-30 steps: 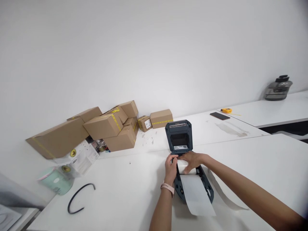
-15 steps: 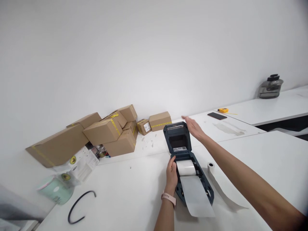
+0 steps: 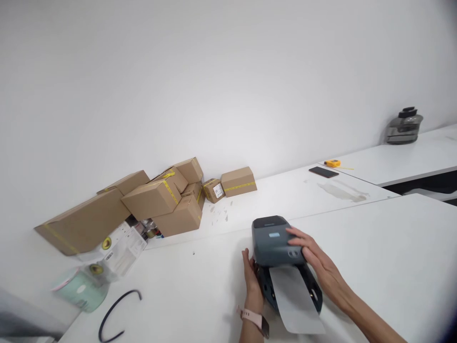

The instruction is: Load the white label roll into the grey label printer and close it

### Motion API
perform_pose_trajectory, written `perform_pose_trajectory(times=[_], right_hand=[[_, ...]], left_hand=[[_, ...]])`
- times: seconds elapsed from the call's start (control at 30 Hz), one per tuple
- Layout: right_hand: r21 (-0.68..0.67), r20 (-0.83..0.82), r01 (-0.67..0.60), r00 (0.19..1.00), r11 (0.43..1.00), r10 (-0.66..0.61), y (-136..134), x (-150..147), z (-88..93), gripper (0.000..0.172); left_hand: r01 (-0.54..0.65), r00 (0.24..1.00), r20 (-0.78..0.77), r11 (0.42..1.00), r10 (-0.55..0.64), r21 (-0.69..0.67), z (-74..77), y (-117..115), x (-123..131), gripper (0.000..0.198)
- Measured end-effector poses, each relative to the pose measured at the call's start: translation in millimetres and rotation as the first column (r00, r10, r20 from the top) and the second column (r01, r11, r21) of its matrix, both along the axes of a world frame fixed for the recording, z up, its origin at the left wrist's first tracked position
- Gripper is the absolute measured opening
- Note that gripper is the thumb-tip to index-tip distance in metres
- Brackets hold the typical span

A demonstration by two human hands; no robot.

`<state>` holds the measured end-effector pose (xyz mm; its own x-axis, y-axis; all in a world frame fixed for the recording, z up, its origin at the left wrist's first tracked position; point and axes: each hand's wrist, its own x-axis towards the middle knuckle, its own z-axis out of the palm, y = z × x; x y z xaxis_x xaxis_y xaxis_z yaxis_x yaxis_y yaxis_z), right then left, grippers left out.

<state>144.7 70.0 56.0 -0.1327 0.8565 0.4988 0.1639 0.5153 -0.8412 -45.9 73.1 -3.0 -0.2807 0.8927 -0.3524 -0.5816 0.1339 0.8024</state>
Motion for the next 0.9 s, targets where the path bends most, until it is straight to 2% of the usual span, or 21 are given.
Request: perform_pose_trajectory(times=[0.13,0.2,0.27,0.33,0.4,0.47,0.53,0.63,0.77,0.9], right_hand=[[-0.084,0.005,0.065,0.998,0.994,-0.065,-25,5,-37.7,0.027],[-0.209,-0.043,0.099,0.993,0.973,-0.11,-32,3,-47.7,0.031],[-0.379,-0.131,0.097,0.979,0.92,-0.157,-36,-1,-52.5,0.051],[-0.535,-0.188,0.059,0.964,0.843,-0.187,-39,-5,-55.6,0.068],[-0.642,-0.187,0.031,0.963,0.766,-0.196,-41,-6,-60.4,0.074],[-0.687,-0.175,0.012,0.968,0.727,-0.182,-42,-6,-67.9,0.076],[-0.667,-0.186,-0.012,0.971,0.745,-0.151,-42,-5,-76.6,0.078],[-0.604,-0.211,-0.036,0.971,0.796,-0.116,-40,-4,-87.4,0.073],[-0.559,-0.202,0.0,0.97,0.829,-0.137,-36,-6,-96.4,0.068],[-0.546,-0.162,0.057,0.971,0.836,-0.173,-35,-10,-102.8,0.065]], left_hand=[[-0.053,0.998,0.03,0.998,0.052,0.021,15.6,-14,1,0.08],[-0.015,1.0,0.007,0.998,0.015,0.064,26.0,-19,2,0.081],[0.068,0.998,-0.024,0.993,-0.066,0.094,34.6,-24,4,0.085],[0.121,0.992,-0.047,0.988,-0.117,0.097,39.2,-28,5,0.086],[0.142,0.989,-0.045,0.986,-0.138,0.091,39.1,-31,7,0.082],[0.173,0.985,-0.033,0.979,-0.171,0.104,35.2,-35,8,0.076],[0.195,0.981,-0.028,0.972,-0.193,0.129,29.5,-37,11,0.067],[0.16,0.987,-0.019,0.979,-0.159,0.129,22.5,-39,16,0.06],[0.093,0.995,0.024,0.991,-0.096,0.1,19.0,-40,22,0.061],[0.035,0.999,0.03,0.996,-0.037,0.082,18.4,-41,26,0.063]])
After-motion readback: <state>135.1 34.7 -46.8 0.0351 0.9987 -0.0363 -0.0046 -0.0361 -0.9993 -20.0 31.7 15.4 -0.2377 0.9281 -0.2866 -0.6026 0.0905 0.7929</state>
